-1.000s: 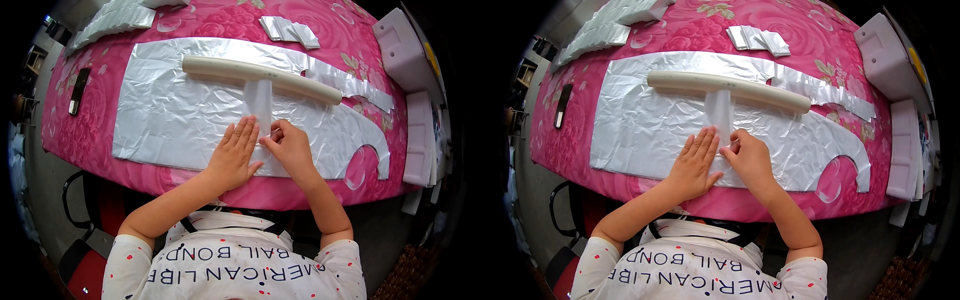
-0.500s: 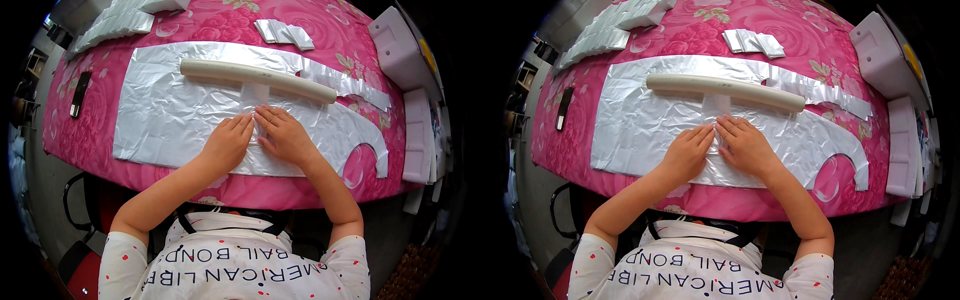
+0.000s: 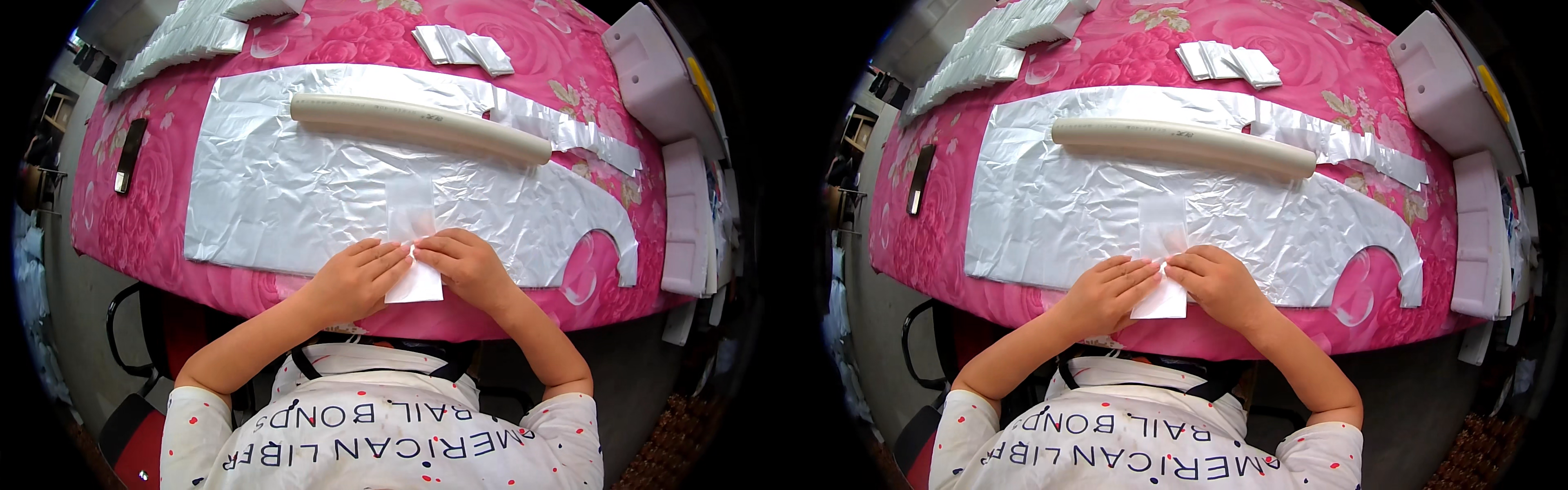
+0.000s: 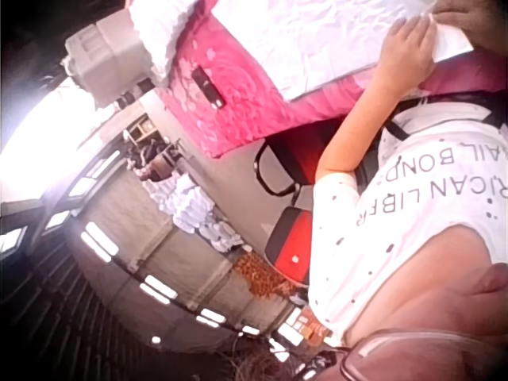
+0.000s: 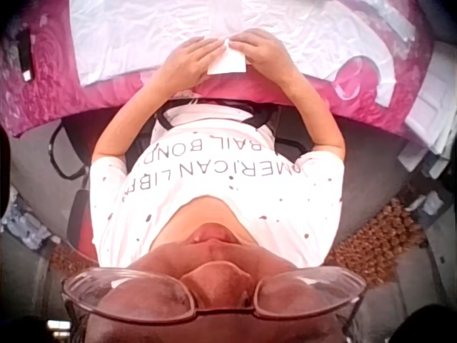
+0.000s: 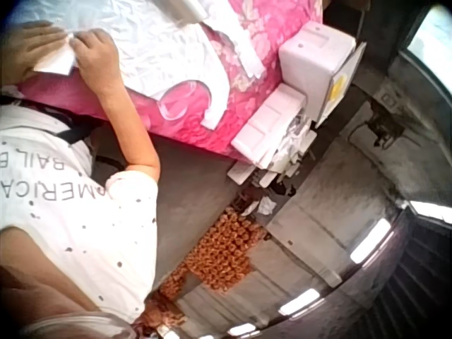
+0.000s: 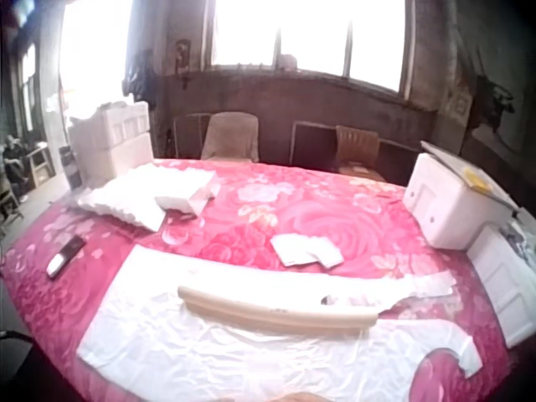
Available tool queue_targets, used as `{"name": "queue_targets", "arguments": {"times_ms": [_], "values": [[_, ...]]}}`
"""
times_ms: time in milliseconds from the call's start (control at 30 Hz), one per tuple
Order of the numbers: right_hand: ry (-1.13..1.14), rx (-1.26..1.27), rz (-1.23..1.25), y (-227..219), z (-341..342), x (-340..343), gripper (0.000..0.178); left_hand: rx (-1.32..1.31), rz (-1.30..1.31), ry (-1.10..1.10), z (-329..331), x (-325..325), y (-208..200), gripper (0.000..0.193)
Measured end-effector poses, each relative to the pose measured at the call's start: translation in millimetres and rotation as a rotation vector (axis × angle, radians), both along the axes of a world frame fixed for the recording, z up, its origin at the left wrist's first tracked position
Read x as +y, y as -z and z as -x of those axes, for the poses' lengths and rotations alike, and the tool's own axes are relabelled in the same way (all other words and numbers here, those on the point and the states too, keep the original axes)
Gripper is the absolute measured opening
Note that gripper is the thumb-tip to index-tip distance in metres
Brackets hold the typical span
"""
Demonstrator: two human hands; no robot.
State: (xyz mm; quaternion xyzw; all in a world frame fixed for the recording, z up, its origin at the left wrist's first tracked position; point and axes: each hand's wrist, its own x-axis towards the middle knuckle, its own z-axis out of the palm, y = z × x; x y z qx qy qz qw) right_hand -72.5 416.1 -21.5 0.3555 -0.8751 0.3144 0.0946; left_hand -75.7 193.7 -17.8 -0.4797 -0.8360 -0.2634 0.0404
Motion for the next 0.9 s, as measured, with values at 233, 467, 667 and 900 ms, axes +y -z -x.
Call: {"name": "queue_targets", "arguments": {"times_ms": [233, 467, 667, 900], "values": [[0.164, -0.178, 0.102, 1, 2, 2, 0.020, -0.214, -0.107, -0.165, 5, 4, 3, 0.048], [0.469, -0.865, 0.196, -18, 32, -7, 0.022, -0.653, -0.267, -0.558, 24, 20, -1, 0.065], [0.519, -1.080, 0.128, -22, 46, -7, 0.027, -0.771, -0.203, -0.616, 38, 20, -4, 0.075], [0.529, -1.048, 0.091, -26, 46, -10, 0.027, 0.022, 0.036, -0.381, 33, 38, 7, 0.076]]}}
